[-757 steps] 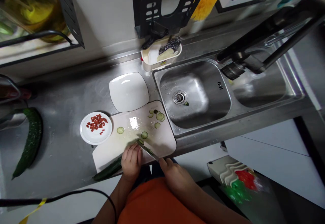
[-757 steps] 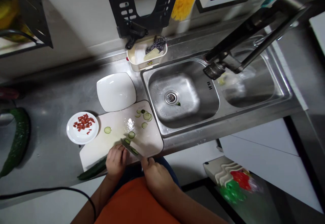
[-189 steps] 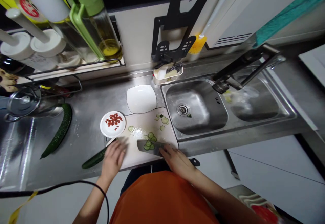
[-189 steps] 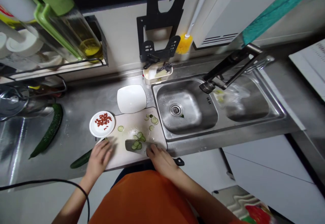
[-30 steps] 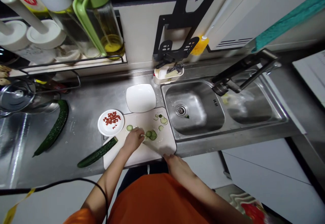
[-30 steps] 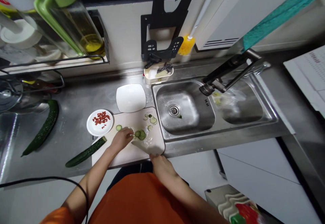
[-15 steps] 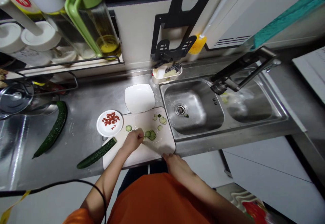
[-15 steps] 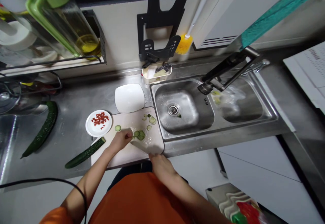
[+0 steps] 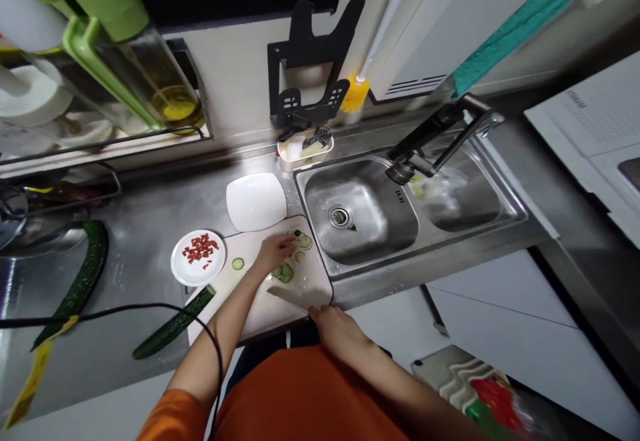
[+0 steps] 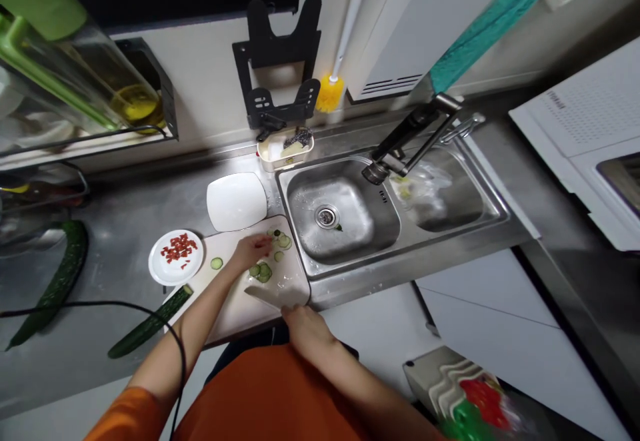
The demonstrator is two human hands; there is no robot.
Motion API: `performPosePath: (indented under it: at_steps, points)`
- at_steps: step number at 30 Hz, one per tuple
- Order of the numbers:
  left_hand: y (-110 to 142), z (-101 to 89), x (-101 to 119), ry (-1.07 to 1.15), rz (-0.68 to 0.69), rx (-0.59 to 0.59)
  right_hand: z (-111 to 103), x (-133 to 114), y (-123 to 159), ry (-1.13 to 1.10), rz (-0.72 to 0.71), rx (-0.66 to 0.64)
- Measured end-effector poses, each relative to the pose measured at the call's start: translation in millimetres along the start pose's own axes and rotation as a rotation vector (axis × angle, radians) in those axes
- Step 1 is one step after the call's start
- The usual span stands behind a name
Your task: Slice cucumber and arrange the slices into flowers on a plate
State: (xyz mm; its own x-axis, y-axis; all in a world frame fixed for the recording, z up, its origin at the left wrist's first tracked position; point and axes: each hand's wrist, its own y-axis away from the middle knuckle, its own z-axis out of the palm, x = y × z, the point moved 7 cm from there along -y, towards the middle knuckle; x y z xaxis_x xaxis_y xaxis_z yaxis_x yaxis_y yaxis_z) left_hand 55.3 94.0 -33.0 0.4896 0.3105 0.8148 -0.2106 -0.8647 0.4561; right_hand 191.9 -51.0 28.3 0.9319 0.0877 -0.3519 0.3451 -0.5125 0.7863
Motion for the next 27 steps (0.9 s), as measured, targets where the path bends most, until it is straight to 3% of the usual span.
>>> performPosePath:
  at_steps: [7,12,15,20,27]
  points:
    - [7,-7.4,9,-0.308,0.058,0.133,1,3,-4,-0.001,-0.032,0.012]
    - [25,-26.2,-1,-0.307,0.108,0.191,-2,2,-6,0.005,-0.015,-0.018]
    - [37,-30.2,-11,-0.331,0.113,0.136,-3,2,-7,0.018,-0.014,-0.027]
    - [55,-21.0,-24,-0.362,0.114,-0.023,-2,2,-10,0.034,-0.016,-0.014]
    - [56,-16.2,-27,-0.374,0.092,-0.037,-7,-3,-10,0.061,-0.024,-0.029]
